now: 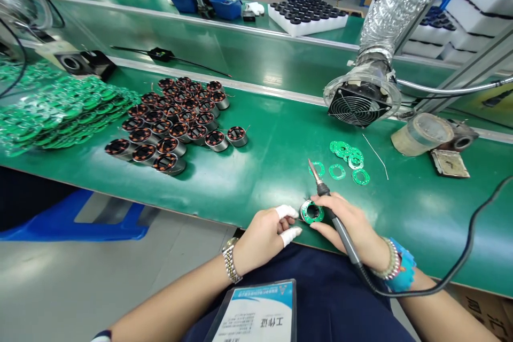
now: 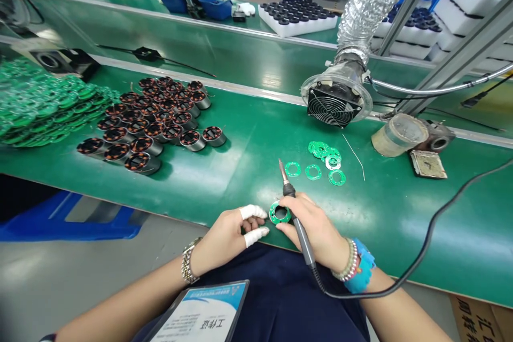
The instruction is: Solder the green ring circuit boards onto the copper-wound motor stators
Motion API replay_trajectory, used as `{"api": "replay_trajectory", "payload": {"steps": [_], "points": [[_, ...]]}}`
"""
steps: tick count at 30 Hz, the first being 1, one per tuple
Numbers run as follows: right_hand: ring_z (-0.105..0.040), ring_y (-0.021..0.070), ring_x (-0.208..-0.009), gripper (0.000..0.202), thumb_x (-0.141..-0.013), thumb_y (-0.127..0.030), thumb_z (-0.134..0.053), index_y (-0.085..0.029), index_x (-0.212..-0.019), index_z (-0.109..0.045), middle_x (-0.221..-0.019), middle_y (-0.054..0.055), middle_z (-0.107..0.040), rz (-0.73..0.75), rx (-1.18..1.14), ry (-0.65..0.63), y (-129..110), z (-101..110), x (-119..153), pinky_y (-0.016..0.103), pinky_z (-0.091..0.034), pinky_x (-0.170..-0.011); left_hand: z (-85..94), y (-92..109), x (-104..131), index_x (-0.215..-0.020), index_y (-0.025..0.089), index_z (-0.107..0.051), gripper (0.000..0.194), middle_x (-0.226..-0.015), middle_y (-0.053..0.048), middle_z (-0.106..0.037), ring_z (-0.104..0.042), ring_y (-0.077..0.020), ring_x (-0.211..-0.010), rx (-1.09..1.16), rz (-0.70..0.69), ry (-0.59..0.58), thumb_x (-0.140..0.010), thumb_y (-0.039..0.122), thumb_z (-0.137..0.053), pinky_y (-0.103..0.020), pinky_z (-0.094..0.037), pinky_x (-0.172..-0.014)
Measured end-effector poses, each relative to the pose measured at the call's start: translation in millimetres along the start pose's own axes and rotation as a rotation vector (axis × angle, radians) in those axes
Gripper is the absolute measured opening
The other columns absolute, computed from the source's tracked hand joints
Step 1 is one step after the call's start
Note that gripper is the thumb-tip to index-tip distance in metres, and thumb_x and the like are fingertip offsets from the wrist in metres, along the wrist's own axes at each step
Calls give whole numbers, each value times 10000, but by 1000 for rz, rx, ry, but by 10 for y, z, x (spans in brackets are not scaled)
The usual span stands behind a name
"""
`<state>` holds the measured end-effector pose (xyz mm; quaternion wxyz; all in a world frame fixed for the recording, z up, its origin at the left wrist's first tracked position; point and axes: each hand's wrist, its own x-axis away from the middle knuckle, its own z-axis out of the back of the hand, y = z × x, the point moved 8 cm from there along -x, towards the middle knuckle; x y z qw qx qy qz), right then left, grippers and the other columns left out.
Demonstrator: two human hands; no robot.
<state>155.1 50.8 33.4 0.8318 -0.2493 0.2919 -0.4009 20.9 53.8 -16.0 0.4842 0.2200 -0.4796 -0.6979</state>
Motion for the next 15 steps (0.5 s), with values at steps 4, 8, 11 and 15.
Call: {"api": "replay_trajectory", "payload": {"steps": [4,8,11,15], "points": [[-577,212,-909,345,-817,-212,-590,-183,-1133,-456,-987,97,-599,-44,42,101,-10,-22,65,370,-518,-787,73,149,36,-776,165,-628,97,-700,-20,-618,-543,-118,-608,-119,-178,79,-808,196,-542,-236,-436,-590],[-575,220,-901,361,-812,-195,-595,-187,-1142,-448,-980,98,-601,-33,61,162,-52,-29,74,372,-518,-773,71,192,-26,-789,166,-646,80,-778,-37,-657,-595,-133,-698,73,-233,92,-790,210,-580,-252,-473,-665],[-580,219,-893,362,-812,-195,-595,-191,-1144,-450,-987,100,-602,-39,60,181,-42,-18,83,373,-516,-772,-21,84,-120,-755,151,-638,76,-724,-26,-636,-590,-128,-656,350,-82,19,-746,224,-622,-248,-489,-639],[-575,228,-966,397,-795,-205,-616,-188,-1155,-450,-1045,109,-602,-37,20,156,-39,9,81,381,-503,-827,-114,38,-175,-712,134,-613,90,-664,4,-562,-522,-92,-581,539,53,-71,-719,223,-626,-220,-456,-574]]}}
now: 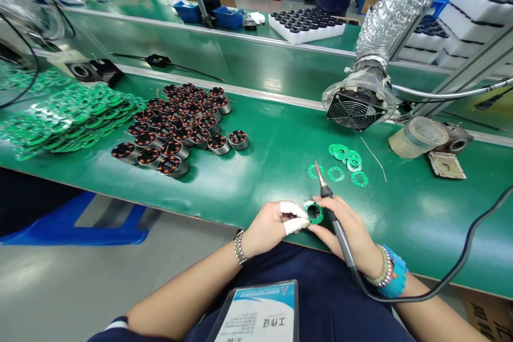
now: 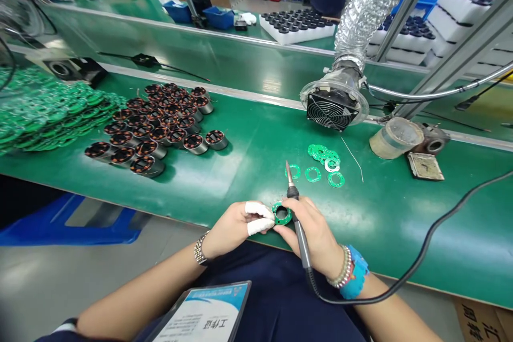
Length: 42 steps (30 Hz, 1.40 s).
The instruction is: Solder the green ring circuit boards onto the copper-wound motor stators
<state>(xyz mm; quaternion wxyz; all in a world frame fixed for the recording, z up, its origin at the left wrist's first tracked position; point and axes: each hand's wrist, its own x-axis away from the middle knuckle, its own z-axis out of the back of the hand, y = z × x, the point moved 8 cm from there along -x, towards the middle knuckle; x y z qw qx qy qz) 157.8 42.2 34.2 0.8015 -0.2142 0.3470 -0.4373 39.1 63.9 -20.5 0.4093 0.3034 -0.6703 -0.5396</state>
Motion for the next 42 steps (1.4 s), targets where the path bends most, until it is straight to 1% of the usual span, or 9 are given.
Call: {"api": "replay_trajectory", "payload": {"steps": [5,10,17,20,23,27,30,35,42], "points": [[-569,193,-895,268,-810,-78,-526,-197,-1050,-518,-910,70,-624,98,-31,61,-144,103,-79,343,-504,-769,-29,88,-35,-667,130,-559,85,-674,21,-492,-454,-73,-592,6,-29,-22,-684,184,-622,-195,-392,-559],[-534,189,-818,265,-792,-27,-499,-198,-993,-526,-834,58,-594,159,-14,31,-207,23,-118,345,-492,-697,-39,98,-37,-678,138,-536,90,-670,22,-478,-451,-81,-604,-24,-58,-28,-697,188,-608,-206,-388,-576],[-528,186,-809,251,-779,-24,-517,-172,-981,-529,-821,65,-594,106,-55,34,-203,2,-63,344,-483,-710,4,-2,66,-734,142,-544,89,-718,3,-513,-505,-91,-624,-53,-61,1,-768,218,-577,-223,-443,-604],[-536,174,-801,223,-764,-26,-548,-168,-935,-555,-818,58,-604,55,-88,85,-187,154,-43,329,-479,-717,15,-86,88,-734,139,-540,113,-683,-9,-551,-543,-111,-621,-45,8,12,-767,239,-581,-251,-475,-626],[-528,151,-711,227,-758,-8,-545,-170,-914,-579,-726,34,-593,49,-122,122,-196,329,4,282,-470,-622,33,-115,84,-742,137,-553,123,-671,-24,-591,-573,-125,-621,-39,41,46,-758,254,-588,-265,-492,-633],[-533,152,-654,354,-746,-32,-567,-147,-1081,-576,-677,34,-593,123,-149,81,-264,473,95,288,-472,-584,44,-120,66,-729,137,-561,123,-645,-23,-602,-585,-121,-601,-37,75,76,-752,256,-587,-250,-496,-614],[-556,164,-669,348,-735,-41,-560,-149,-1064,-597,-713,50,-614,99,-188,64,-254,535,141,317,-484,-604,43,-127,62,-723,139,-562,117,-644,-20,-604,-597,-125,-603,-24,98,76,-734,250,-598,-252,-504,-616],[-548,154,-614,262,-748,-47,-530,-155,-960,-640,-669,47,-610,-7,-270,21,-192,500,151,295,-468,-536,48,-140,65,-728,143,-568,116,-655,-19,-608,-606,-128,-612,-8,97,72,-725,252,-608,-252,-510,-618],[-549,160,-625,265,-764,-63,-534,-171,-984,-635,-669,50,-613,-35,-266,-16,-156,435,150,297,-468,-534,55,-143,68,-726,147,-568,114,-651,-15,-606,-610,-131,-614,-19,95,72,-725,253,-611,-261,-518,-622]]}}
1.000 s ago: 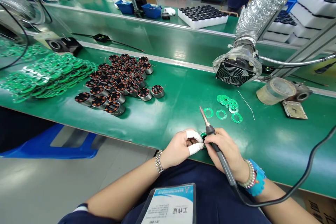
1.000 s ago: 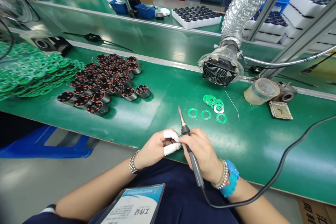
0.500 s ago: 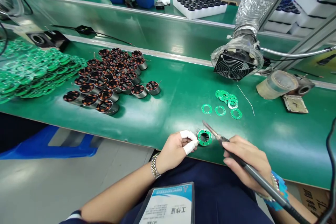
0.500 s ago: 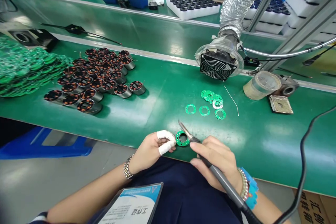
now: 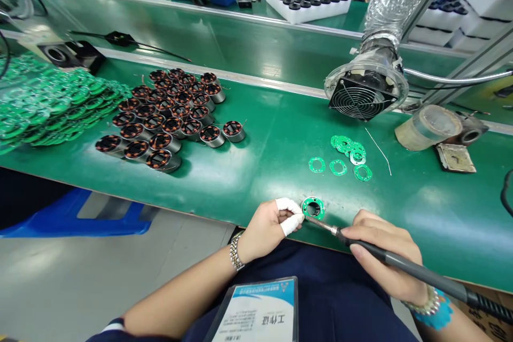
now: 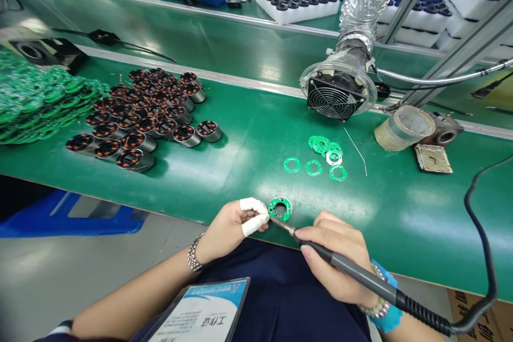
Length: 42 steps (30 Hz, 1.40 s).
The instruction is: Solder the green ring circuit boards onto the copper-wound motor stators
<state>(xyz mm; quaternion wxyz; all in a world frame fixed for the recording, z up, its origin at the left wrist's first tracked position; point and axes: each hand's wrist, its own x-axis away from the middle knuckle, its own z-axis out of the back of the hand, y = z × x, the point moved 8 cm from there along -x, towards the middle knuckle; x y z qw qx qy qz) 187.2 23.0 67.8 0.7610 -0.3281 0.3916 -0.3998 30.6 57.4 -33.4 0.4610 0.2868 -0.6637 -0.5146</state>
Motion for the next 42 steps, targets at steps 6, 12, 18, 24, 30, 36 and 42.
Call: {"api": "replay_trajectory", "payload": {"steps": [6,12,18,24,30,36,42], "points": [[-542,162,-638,285,-752,-34,-535,-161,-990,-628,-673,54,-606,17,-4,-17,-4,-8,14,306,-465,-550,-7,-7,-1,-729,143,-566,120,-652,-17,-604,-609,-129,-612,5,15,1,-723,256,-605,-263,-517,-622],[-543,165,-651,289,-756,-36,-534,-158,-1002,-624,-677,53,-608,33,12,-33,9,-29,26,323,-471,-580,-6,-14,-5,-728,140,-563,112,-649,-19,-604,-603,-128,-607,-2,10,2,-724,245,-600,-264,-515,-620],[-557,169,-634,275,-762,-61,-530,-172,-993,-628,-667,51,-614,46,24,-22,-29,-13,5,325,-482,-564,2,-11,-2,-720,141,-567,116,-643,-15,-603,-602,-128,-604,8,20,12,-713,245,-615,-261,-514,-619],[-617,179,-658,296,-793,-108,-539,-208,-1067,-590,-711,42,-644,69,51,62,-15,112,25,339,-525,-621,-2,-16,-8,-711,144,-573,123,-636,-8,-603,-608,-127,-599,24,39,19,-698,252,-631,-253,-510,-613],[-625,207,-1007,340,-806,-179,-601,-211,-1130,-501,-1090,98,-650,7,190,-12,259,-178,-55,330,-528,-860,-2,-30,-5,-734,139,-572,142,-642,-9,-614,-612,-127,-600,29,41,21,-701,260,-639,-253,-508,-616],[-628,191,-1004,399,-787,-197,-628,-204,-1153,-470,-1108,95,-638,1,213,-7,375,-378,-140,326,-526,-871,2,5,-25,-746,138,-573,140,-677,-28,-639,-621,-136,-645,16,-19,-2,-734,269,-619,-266,-504,-665],[-641,191,-927,362,-777,-221,-637,-199,-1112,-500,-1028,81,-651,-19,259,47,433,-340,-231,319,-537,-807,80,75,-137,-794,139,-592,163,-745,-38,-664,-632,-143,-713,22,-67,-10,-742,288,-632,-269,-498,-724]]}}
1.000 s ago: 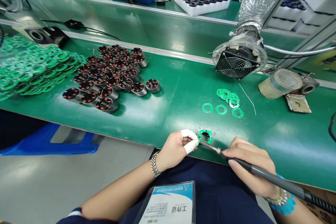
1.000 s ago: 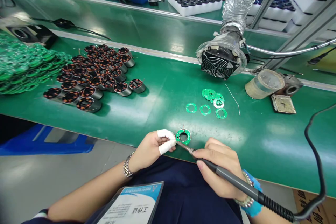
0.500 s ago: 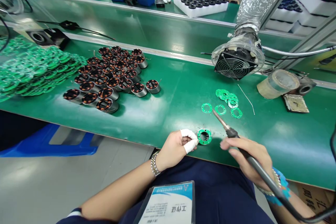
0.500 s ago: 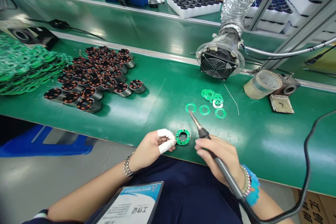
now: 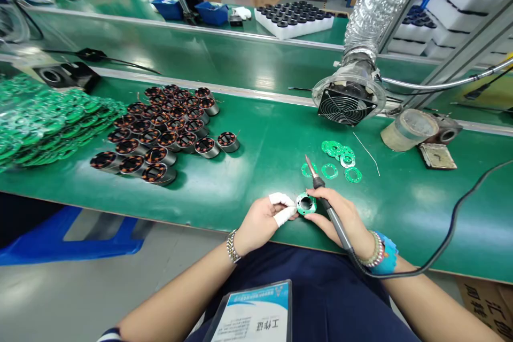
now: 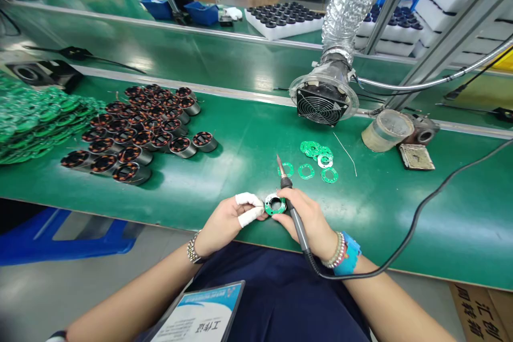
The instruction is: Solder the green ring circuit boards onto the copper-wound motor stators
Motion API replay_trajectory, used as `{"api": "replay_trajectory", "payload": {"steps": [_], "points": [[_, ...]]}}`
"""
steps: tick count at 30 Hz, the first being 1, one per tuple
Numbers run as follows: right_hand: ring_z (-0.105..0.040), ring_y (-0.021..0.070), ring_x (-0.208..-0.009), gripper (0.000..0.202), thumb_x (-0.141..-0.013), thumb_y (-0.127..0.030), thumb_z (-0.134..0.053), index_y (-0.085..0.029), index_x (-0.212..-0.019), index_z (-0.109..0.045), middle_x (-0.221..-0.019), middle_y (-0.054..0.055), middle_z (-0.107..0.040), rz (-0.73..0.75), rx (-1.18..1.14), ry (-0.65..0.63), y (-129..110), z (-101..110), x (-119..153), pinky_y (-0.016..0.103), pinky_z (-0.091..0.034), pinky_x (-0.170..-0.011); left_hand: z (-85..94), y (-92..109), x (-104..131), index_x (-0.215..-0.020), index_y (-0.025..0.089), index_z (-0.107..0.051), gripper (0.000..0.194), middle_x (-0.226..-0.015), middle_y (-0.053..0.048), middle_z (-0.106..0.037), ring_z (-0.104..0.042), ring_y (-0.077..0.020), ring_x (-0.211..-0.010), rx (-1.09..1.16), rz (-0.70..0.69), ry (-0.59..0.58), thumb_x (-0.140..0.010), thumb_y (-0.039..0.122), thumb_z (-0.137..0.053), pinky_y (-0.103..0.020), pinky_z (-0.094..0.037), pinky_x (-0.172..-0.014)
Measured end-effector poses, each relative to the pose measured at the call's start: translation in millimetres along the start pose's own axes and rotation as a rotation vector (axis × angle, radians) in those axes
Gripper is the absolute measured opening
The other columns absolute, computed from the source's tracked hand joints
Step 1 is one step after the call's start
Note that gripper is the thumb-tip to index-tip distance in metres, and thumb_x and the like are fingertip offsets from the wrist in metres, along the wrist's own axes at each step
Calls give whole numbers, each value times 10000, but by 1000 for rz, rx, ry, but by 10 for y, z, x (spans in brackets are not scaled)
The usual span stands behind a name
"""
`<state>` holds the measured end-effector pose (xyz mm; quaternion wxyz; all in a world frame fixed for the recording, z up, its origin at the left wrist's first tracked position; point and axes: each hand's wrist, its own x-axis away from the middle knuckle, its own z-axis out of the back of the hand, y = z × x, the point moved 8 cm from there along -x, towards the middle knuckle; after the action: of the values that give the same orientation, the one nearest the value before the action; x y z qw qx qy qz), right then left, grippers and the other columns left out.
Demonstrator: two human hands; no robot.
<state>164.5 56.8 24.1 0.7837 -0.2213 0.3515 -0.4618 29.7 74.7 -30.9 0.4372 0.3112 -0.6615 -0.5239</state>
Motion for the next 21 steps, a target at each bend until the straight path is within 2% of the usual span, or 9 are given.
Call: {"api": "replay_trajectory", "payload": {"steps": [2,4,7,9,14,17,19,20,21], "points": [[-632,195,-936,354,-779,-229,-637,-200,-1103,-498,-1025,82,-644,-1,-18,-6,14,-2,-21,331,-529,-819,21,47,-14,-835,149,-606,153,-808,-43,-672,-631,-146,-746,-86,-41,-8,-748,272,-629,-264,-497,-729],[-627,194,-943,352,-783,-228,-632,-200,-1106,-494,-1023,82,-641,1,-31,-11,19,2,-30,333,-524,-825,31,130,-3,-834,165,-626,110,-836,-38,-672,-620,-145,-761,-277,-128,-7,-773,254,-602,-255,-484,-727],[-626,188,-927,366,-778,-225,-638,-199,-1113,-493,-1014,75,-640,-4,-41,-23,20,11,-36,317,-525,-805,9,256,40,-778,182,-642,130,-799,-25,-665,-596,-138,-736,-554,-261,0,-822,234,-531,-243,-456,-709],[-624,186,-919,371,-773,-219,-644,-198,-1112,-494,-1013,74,-638,-13,-48,-33,26,13,-37,315,-523,-799,-2,292,58,-760,182,-634,149,-774,-22,-659,-586,-135,-715,-617,-284,-2,-831,228,-512,-239,-447,-695],[-615,192,-932,370,-780,-216,-634,-206,-1119,-486,-1028,75,-628,-36,-62,-49,59,-2,-26,327,-514,-809,-6,253,39,-712,166,-588,151,-719,-23,-624,-574,-130,-658,-574,-207,-11,-816,239,-508,-235,-457,-642],[-613,193,-930,366,-785,-211,-629,-206,-1119,-482,-1032,79,-622,-39,-64,-51,74,-19,-17,328,-512,-806,-39,69,0,-709,152,-527,147,-639,-10,-586,-580,-119,-554,-306,3,-88,-812,251,-490,-235,-485,-562],[-613,193,-926,363,-788,-210,-625,-200,-1120,-479,-1026,82,-621,-32,-65,-44,73,-22,-15,323,-512,-800,-73,-18,6,-724,147,-504,166,-599,-3,-567,-570,-113,-491,-215,101,-139,-833,261,-452,-235,-493,-508],[-615,192,-921,362,-789,-213,-623,-197,-1120,-478,-1021,83,-621,-28,-67,-38,69,-20,-16,321,-514,-796,-67,-9,14,-748,144,-512,171,-607,-8,-571,-569,-113,-489,-265,82,-138,-845,265,-440,-235,-496,-500],[-616,192,-916,360,-790,-217,-622,-196,-1120,-479,-1016,83,-621,-25,-70,-35,64,-19,-18,320,-514,-794,-48,45,24,-794,140,-531,168,-647,-22,-589,-580,-119,-521,-380,7,-117,-851,271,-442,-238,-502,-512]]}}
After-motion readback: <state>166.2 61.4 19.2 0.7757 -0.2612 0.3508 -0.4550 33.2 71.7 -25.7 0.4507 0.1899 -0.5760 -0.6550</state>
